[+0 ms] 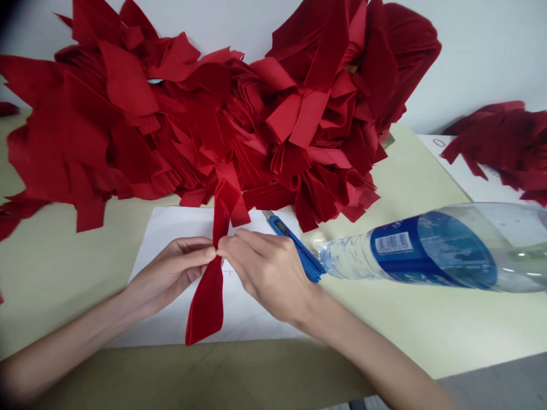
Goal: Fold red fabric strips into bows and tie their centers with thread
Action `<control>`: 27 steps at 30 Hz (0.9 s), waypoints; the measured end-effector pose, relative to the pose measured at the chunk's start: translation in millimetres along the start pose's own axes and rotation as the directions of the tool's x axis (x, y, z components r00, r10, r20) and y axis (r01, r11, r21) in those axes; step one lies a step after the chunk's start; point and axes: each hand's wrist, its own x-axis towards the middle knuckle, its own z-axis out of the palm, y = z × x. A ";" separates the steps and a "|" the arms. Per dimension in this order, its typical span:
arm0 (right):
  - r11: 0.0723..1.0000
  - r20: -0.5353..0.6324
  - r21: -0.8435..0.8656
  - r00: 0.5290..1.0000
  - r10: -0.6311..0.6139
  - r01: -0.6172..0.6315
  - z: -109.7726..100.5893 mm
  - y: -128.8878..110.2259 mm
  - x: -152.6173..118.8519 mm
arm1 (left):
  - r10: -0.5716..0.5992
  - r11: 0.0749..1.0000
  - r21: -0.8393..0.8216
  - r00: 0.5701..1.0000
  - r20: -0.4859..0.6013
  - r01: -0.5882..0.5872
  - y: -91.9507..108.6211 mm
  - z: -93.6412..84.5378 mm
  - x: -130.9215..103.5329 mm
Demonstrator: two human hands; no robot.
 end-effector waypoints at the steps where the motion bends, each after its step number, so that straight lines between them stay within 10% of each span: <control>1: 0.998 0.000 0.053 1.000 0.026 -0.026 -1.3 -0.6 0.9 | -0.008 1.000 -0.012 1.000 0.001 0.008 0.4 0.3 0.3; 8: 0.728 0.210 0.514 0.889 0.407 -0.454 -7.9 -6.5 10.0 | 0.002 1.000 -0.017 1.000 -0.023 -0.002 0.3 3.0 0.0; 27: 0.784 0.237 0.348 0.858 0.456 -0.514 2.1 -2.0 3.6 | 0.124 0.985 0.137 0.984 -0.128 -0.106 -4.3 4.5 -2.2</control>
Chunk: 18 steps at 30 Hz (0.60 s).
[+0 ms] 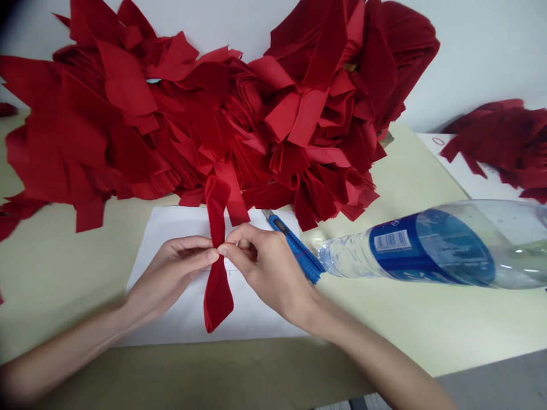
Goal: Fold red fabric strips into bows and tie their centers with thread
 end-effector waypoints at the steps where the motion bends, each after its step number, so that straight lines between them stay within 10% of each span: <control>1: 1.000 0.002 -0.008 1.000 -0.008 0.008 -0.2 -0.4 0.2 | 0.001 1.000 0.002 1.000 0.003 -0.001 -0.2 -0.4 0.3; 18: 0.996 -0.001 -0.089 1.000 -0.021 0.021 -0.4 -4.2 0.2 | 0.160 0.980 0.138 0.982 -0.099 -0.146 -3.0 2.0 -5.1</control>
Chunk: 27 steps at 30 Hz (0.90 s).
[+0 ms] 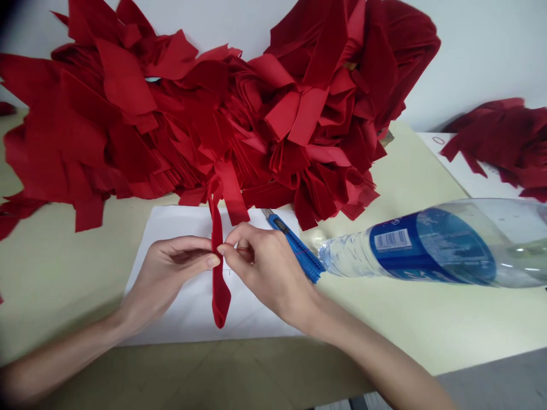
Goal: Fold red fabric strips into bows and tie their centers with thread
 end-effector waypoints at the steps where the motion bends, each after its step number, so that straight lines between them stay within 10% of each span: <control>1: 1.000 0.001 -0.001 1.000 0.005 -0.005 0.1 -0.4 -0.1 | 0.003 1.000 -0.001 1.000 -0.006 -0.003 0.6 0.6 -0.3; 8: 0.999 0.008 0.002 0.999 0.040 -0.040 1.7 -1.4 0.9 | -0.031 0.998 0.061 0.999 -0.028 0.032 0.1 -0.7 -0.3; 17: 0.950 0.185 0.306 0.983 0.008 -0.065 -12.6 -0.4 9.7 | -0.210 0.897 -0.329 0.939 0.273 0.297 7.5 -3.7 7.6; 27: 0.945 0.245 0.314 0.969 0.011 -0.090 -19.9 -4.6 8.0 | -0.209 0.861 -0.349 0.882 0.422 0.371 0.8 -9.3 11.3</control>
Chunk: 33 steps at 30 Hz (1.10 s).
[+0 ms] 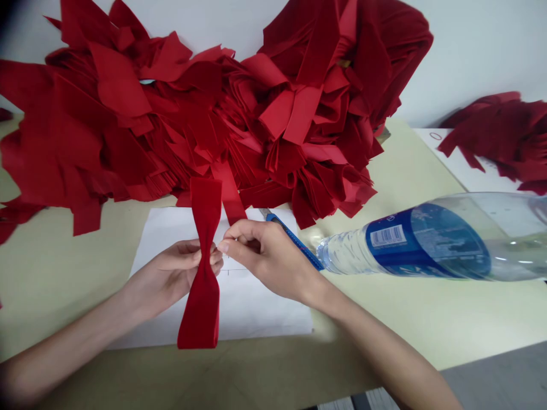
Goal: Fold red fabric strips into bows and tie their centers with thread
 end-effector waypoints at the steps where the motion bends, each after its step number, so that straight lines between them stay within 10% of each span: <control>1: 1.000 0.001 -0.010 1.000 0.003 -0.003 -0.8 0.0 -0.1 | 0.007 1.000 -0.007 1.000 0.031 -0.007 -0.1 -0.6 -0.3; 11: 0.990 0.259 0.033 0.955 -0.143 0.139 -9.9 10.1 1.4 | -0.171 0.984 0.021 0.923 0.345 0.175 -4.6 4.1 -5.7; 17: 0.984 0.600 0.084 0.780 -0.176 0.157 1.6 18.1 13.0 | -0.506 0.863 0.178 0.813 0.288 0.473 -16.3 12.2 -8.4; 20: 0.923 0.676 -0.147 0.717 -0.168 0.355 2.3 3.0 13.4 | -0.538 0.826 0.282 0.832 0.134 0.488 -17.6 16.6 -9.8; 24: 0.541 0.611 -0.614 0.780 -0.134 0.574 4.5 -25.3 -2.3 | -0.359 0.863 0.373 0.933 -0.020 0.340 -14.9 15.8 -10.2; 28: 0.104 0.445 -0.868 0.853 -0.272 0.485 22.6 -33.0 -21.2 | -0.234 0.889 0.385 0.969 -0.081 0.247 -6.7 11.7 -7.5; 30: 0.032 0.332 -0.928 0.864 -0.378 0.370 30.9 -28.8 -27.8 | -0.214 0.903 0.363 0.973 -0.089 0.232 -1.4 10.3 -6.1; 33: 0.166 0.218 -0.937 0.885 -0.412 0.308 31.7 -18.4 -34.6 | -0.183 0.922 0.319 0.974 -0.135 0.218 5.4 7.9 -4.6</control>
